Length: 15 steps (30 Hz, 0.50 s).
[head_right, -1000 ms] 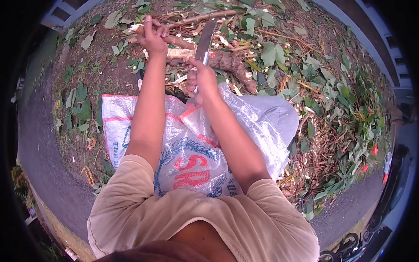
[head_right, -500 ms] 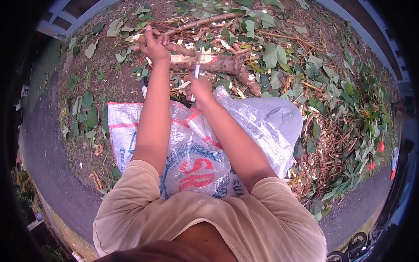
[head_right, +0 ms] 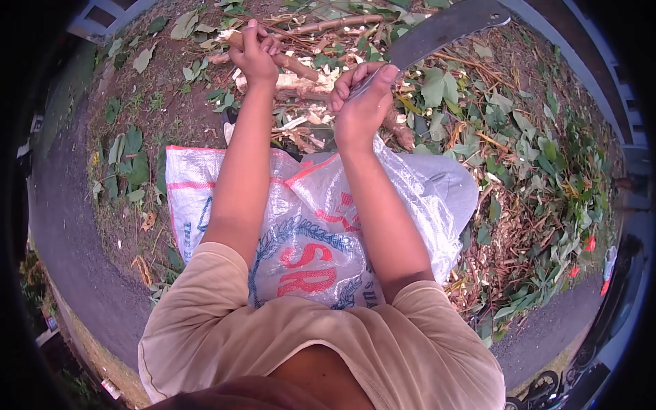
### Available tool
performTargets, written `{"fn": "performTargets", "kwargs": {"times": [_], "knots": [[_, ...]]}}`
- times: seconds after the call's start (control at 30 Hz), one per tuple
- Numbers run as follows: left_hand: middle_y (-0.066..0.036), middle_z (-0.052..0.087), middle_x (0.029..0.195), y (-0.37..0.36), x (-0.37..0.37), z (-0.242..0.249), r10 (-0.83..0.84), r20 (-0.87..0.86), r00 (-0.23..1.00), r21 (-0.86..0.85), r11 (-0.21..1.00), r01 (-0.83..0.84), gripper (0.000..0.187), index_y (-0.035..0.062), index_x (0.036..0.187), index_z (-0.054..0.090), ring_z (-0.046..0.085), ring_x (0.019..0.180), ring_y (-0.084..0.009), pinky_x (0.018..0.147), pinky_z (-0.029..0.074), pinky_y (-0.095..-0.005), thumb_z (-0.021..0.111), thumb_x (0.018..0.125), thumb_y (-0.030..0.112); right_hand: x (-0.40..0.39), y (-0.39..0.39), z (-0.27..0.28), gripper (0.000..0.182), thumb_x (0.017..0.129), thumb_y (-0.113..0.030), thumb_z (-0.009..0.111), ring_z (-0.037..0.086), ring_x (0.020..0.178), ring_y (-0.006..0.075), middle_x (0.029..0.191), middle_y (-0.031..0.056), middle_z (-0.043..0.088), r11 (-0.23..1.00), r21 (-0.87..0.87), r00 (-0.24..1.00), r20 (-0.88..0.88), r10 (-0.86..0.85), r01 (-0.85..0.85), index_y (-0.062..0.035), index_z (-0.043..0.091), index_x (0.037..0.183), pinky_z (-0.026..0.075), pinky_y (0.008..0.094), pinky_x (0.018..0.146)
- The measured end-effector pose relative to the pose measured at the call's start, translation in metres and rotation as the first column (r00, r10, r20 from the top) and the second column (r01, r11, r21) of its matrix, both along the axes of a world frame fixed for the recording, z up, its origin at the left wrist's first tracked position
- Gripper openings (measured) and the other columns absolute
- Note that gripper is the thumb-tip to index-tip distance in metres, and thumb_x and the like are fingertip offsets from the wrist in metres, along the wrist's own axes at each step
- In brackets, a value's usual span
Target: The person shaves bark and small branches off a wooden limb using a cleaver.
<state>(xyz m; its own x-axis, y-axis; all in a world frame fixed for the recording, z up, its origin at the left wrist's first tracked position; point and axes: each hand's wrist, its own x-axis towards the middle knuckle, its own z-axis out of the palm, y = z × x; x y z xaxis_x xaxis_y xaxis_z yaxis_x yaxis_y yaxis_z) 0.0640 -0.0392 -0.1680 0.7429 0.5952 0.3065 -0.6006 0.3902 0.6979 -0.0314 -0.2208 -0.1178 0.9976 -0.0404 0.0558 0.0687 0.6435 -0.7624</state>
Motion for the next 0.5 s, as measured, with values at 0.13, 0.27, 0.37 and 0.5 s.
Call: {"fn": "performTargets", "kwargs": {"times": [0.13, 0.27, 0.37, 0.5], "knots": [[0.001, 0.036, 0.056, 0.009, -0.001, 0.000, -0.029, 0.038, 0.999, -0.004, 1.000, 0.029, 0.032, 0.0048, 0.076, 0.049, 0.035, 0.048, -0.0097, 0.047, 0.031, -0.0290, 0.062, 0.100, 0.022, -0.017, 0.030, -0.076, 0.060, 0.102, -0.072, 0.042, 0.034, 0.046, 0.0109, 0.062, -0.0019, 0.037, 0.910, 0.075, 0.679, -0.642, 0.357, -0.408, -0.0129, 0.043, 0.089, 0.028, 0.0272, 0.043], [0.000, 0.040, 0.056, 0.006, -0.008, 0.005, -0.025, 0.052, 0.998, 0.019, 1.000, 0.024, 0.034, 0.0034, 0.074, 0.049, 0.037, 0.048, -0.0085, 0.045, 0.031, -0.0286, 0.060, 0.102, 0.018, -0.006, 0.023, -0.079, 0.061, 0.100, -0.073, 0.046, 0.033, 0.046, 0.0094, 0.062, -0.0035, 0.037, 0.873, 0.132, 0.639, -0.631, 0.440, -0.470, -0.0129, 0.047, 0.093, 0.027, 0.0255, 0.043], [-0.001, 0.040, 0.056, -0.006, -0.012, 0.016, 0.022, 0.057, 0.998, 0.100, 0.995, -0.027, 0.033, 0.0039, 0.074, 0.050, 0.036, 0.047, -0.0100, 0.047, 0.034, -0.0280, 0.061, 0.101, 0.019, -0.004, 0.013, -0.064, 0.054, 0.104, -0.066, 0.045, 0.032, 0.045, 0.0057, 0.059, -0.0048, 0.036, 0.882, 0.183, 0.657, -0.605, 0.450, -0.435, -0.0150, 0.049, 0.089, 0.027, 0.0236, 0.041], [0.000, 0.038, 0.055, -0.017, -0.010, 0.023, -0.025, 0.087, 0.996, 0.112, 0.994, 0.015, 0.033, 0.0035, 0.074, 0.050, 0.036, 0.047, -0.0102, 0.047, 0.033, -0.0280, 0.061, 0.101, 0.019, -0.005, -0.011, -0.015, 0.059, 0.105, -0.070, 0.038, 0.034, 0.047, 0.0088, 0.060, -0.0025, 0.036, 0.907, 0.028, 0.827, -0.401, 0.394, -0.419, -0.0142, 0.045, 0.086, 0.031, 0.0252, 0.045]]}}
